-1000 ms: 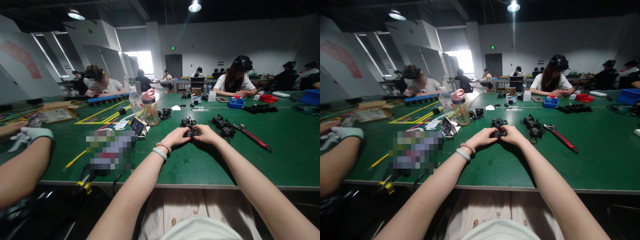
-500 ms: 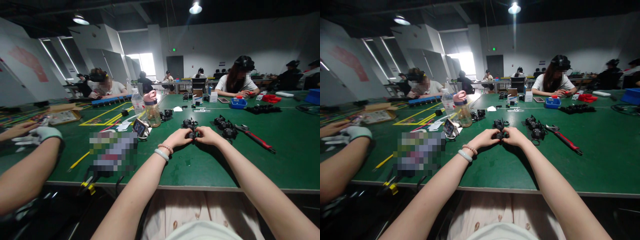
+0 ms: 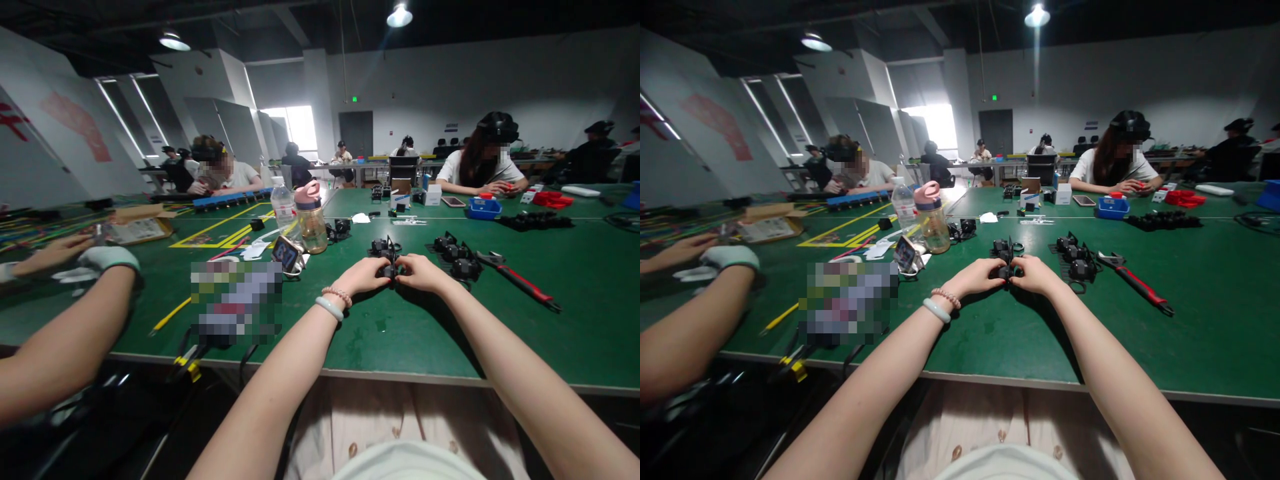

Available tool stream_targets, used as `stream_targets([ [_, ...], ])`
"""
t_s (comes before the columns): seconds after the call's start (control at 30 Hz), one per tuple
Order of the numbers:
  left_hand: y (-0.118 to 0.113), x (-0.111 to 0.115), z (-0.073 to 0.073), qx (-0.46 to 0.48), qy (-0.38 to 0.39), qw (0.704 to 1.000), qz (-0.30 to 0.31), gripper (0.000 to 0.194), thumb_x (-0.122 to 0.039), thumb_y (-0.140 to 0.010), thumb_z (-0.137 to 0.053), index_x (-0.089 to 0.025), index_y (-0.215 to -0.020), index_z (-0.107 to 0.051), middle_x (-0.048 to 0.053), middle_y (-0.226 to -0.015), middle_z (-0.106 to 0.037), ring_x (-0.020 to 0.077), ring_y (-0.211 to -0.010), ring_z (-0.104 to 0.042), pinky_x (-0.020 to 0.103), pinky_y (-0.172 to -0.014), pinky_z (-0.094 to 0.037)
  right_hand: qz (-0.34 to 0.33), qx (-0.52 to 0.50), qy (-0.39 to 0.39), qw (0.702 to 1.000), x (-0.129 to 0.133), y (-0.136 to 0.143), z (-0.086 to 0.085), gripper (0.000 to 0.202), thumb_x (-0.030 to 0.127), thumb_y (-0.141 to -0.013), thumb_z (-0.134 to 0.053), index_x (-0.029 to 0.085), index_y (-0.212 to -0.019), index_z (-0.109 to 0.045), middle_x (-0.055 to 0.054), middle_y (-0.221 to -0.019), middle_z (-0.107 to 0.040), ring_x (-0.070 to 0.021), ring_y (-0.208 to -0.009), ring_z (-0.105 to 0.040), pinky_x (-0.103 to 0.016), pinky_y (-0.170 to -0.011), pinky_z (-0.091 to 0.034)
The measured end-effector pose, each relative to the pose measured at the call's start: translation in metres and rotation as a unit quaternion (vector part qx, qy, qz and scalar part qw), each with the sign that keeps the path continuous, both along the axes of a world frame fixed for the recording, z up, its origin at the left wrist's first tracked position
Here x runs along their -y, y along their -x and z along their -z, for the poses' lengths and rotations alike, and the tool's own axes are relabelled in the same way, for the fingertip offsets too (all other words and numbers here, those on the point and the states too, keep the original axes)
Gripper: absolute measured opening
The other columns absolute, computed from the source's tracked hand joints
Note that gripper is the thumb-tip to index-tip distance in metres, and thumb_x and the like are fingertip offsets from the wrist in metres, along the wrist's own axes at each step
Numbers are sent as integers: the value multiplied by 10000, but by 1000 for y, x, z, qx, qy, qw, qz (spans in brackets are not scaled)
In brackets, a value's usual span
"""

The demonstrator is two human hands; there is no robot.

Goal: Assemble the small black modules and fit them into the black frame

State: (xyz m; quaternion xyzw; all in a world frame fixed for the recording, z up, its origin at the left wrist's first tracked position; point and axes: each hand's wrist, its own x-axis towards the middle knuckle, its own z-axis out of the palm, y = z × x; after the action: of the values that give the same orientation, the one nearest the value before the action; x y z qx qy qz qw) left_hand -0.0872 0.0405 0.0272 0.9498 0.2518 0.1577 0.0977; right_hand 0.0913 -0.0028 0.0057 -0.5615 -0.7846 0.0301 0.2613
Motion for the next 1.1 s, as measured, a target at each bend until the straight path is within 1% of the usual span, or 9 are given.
stream_targets([
  [0.13, 0, 0, 0, -1, 1, 1000, -4, 275, -294, -709, -509, -183, -960, -528, 18, -848, -594, 135, -732, -542, 206, -626, -388, -5, -1, 0, 1000, 0, 0, 0, 227, 265, -645, -560, 170, -848, -598, -12, -679, -522, -111, -622, -469, -200, -566, -341],
  [0.3, 0, -4, 3, 8, -8, 1000, 7, 256, -303, -707, -505, -191, -935, -532, 11, -831, -598, 133, -717, -538, 206, -620, -386, 1, 4, 4, 1000, -1, -1, 1, 235, 287, -651, -556, 171, -852, -597, -20, -703, -530, -115, -636, -472, -206, -583, -348],
  [0.6, 1, -5, 3, 13, 6, 1000, 3, 321, -296, -707, -506, -189, -1010, -519, 20, -890, -598, 136, -765, -544, 221, -689, -394, 5, -2, 9, 1000, -3, -2, 3, 249, 286, -652, -562, 183, -876, -596, -20, -724, -530, -118, -653, -487, -209, -600, -357],
  [0.87, -1, 0, 0, 1, 4, 1000, -10, 255, -296, -703, -512, -182, -929, -537, 16, -835, -596, 136, -727, -544, 209, -626, -391, 3, -2, 6, 1000, -1, 0, 1, 242, 269, -647, -569, 173, -868, -596, -21, -716, -525, -118, -651, -484, -205, -593, -358],
  [1.1, -1, -2, 3, 5, -9, 1000, -14, 265, -315, -695, -518, -181, -923, -529, 13, -814, -590, 131, -700, -541, 206, -603, -387, 0, -1, 9, 1000, -1, -1, 2, 246, 264, -652, -555, 173, -877, -591, -22, -723, -516, -114, -642, -485, -206, -597, -365],
])
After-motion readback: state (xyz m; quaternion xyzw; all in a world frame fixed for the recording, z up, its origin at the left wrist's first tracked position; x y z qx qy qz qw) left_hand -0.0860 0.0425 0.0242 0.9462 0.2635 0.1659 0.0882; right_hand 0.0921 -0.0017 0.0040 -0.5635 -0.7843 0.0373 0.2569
